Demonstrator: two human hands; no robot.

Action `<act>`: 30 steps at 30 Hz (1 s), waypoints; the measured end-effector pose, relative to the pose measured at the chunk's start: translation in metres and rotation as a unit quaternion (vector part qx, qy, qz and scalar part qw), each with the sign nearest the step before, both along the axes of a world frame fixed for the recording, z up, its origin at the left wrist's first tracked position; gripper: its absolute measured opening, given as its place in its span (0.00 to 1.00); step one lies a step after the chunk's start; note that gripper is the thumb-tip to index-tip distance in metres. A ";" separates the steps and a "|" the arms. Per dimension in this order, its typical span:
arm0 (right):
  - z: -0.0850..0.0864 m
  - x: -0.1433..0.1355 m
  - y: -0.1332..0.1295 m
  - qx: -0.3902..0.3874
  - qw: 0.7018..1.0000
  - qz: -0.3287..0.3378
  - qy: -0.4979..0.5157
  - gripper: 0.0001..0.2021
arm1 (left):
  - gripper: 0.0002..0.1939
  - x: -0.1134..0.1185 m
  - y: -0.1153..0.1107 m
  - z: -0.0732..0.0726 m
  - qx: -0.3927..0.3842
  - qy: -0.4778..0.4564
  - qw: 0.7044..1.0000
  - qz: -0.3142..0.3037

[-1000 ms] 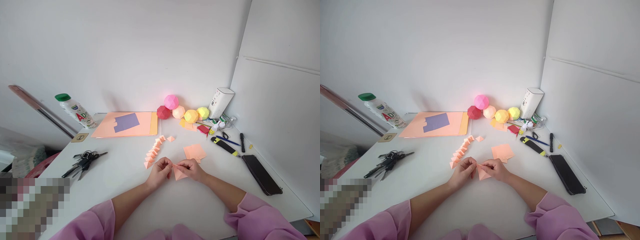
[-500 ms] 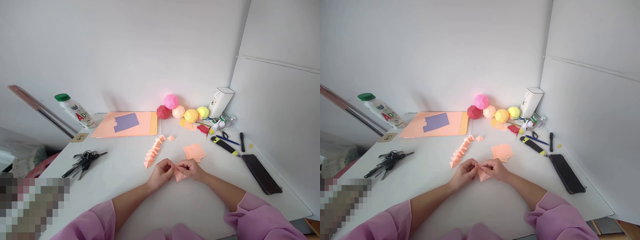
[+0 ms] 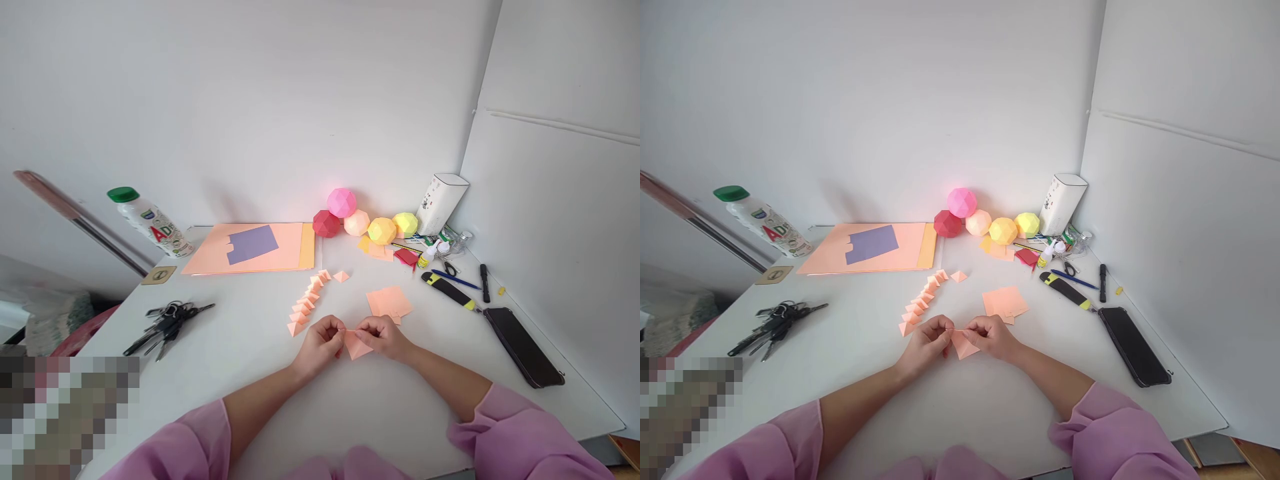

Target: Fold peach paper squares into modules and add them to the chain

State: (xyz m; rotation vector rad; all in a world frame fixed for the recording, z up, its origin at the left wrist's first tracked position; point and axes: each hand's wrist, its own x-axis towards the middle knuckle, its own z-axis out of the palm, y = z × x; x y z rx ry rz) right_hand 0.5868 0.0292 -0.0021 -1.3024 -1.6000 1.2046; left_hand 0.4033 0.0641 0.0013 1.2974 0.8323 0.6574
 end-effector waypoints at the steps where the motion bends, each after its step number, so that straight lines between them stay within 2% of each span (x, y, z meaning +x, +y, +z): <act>1: -0.001 0.000 0.000 0.004 1.000 0.002 -0.001 0.14 | 0.06 0.000 0.000 -0.001 0.003 -0.002 1.000 -0.006; 6: -0.006 -0.001 0.000 0.026 1.000 0.012 -0.013 0.13 | 0.05 0.002 0.000 -0.007 0.017 -0.004 0.999 -0.029; 13: -0.002 0.000 0.000 0.020 1.000 0.003 -0.001 0.10 | 0.03 -0.001 -0.001 -0.001 0.004 0.005 1.000 -0.004; 21: -0.003 0.002 0.000 -0.001 0.999 0.000 0.033 0.09 | 0.05 -0.001 0.001 0.000 -0.018 -0.032 0.999 0.023; 25: -0.001 0.002 0.000 0.000 0.999 -0.002 0.034 0.09 | 0.04 -0.001 0.001 0.002 -0.023 -0.052 0.998 0.002; 30: -0.002 0.002 0.000 0.000 0.999 -0.002 0.032 0.09 | 0.04 -0.001 0.000 0.000 -0.004 -0.027 1.000 -0.006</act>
